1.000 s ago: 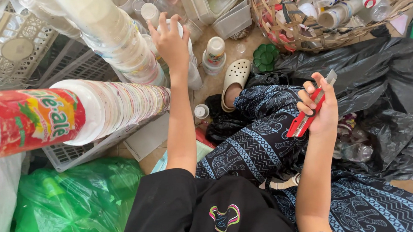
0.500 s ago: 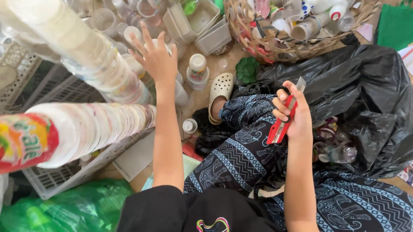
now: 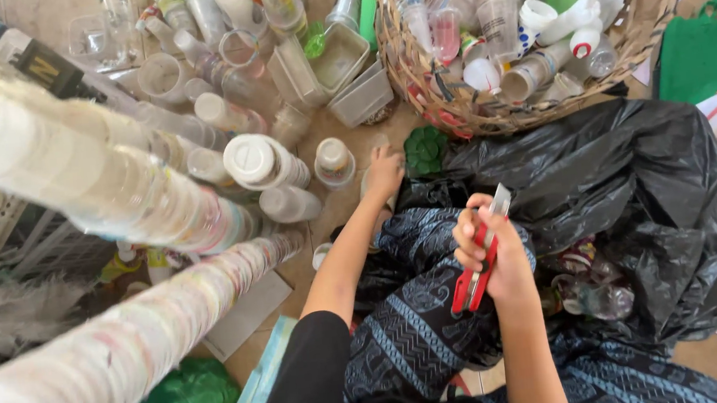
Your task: The person sits on the floor surrounded by plastic waste and uses a red utility knife to cut and peel labels off plastic cups. They handle several cups, including a clear one and a white one with an orange label, removing the paper wrappers and placing the cleaned cups aside.
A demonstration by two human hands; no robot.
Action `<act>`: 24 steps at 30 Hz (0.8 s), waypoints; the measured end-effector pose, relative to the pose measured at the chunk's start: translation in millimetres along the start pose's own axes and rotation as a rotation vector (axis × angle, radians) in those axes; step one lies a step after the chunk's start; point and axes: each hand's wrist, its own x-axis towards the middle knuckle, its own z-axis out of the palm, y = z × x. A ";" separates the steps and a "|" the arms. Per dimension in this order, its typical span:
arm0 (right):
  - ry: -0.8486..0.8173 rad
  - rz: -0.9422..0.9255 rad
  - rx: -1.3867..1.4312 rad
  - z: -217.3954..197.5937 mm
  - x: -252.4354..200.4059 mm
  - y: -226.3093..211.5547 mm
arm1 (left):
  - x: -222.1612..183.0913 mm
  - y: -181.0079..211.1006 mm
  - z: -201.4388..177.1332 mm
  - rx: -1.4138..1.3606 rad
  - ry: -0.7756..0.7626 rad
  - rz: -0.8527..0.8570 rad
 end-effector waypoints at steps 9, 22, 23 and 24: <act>-0.032 0.086 0.008 3.7 1.8 10.6 | 30.9 -19.9 40.5 0.093 -0.061 -0.203; -0.105 0.187 0.094 21.8 14.6 3.5 | -24.3 47.9 -88.9 -0.313 0.157 -0.027; -0.142 0.169 0.012 18.5 17.1 4.4 | -42.9 58.4 -110.7 -0.280 0.211 0.018; -0.180 0.145 -0.072 15.1 20.1 3.8 | -59.2 70.8 -132.2 -0.250 0.267 0.067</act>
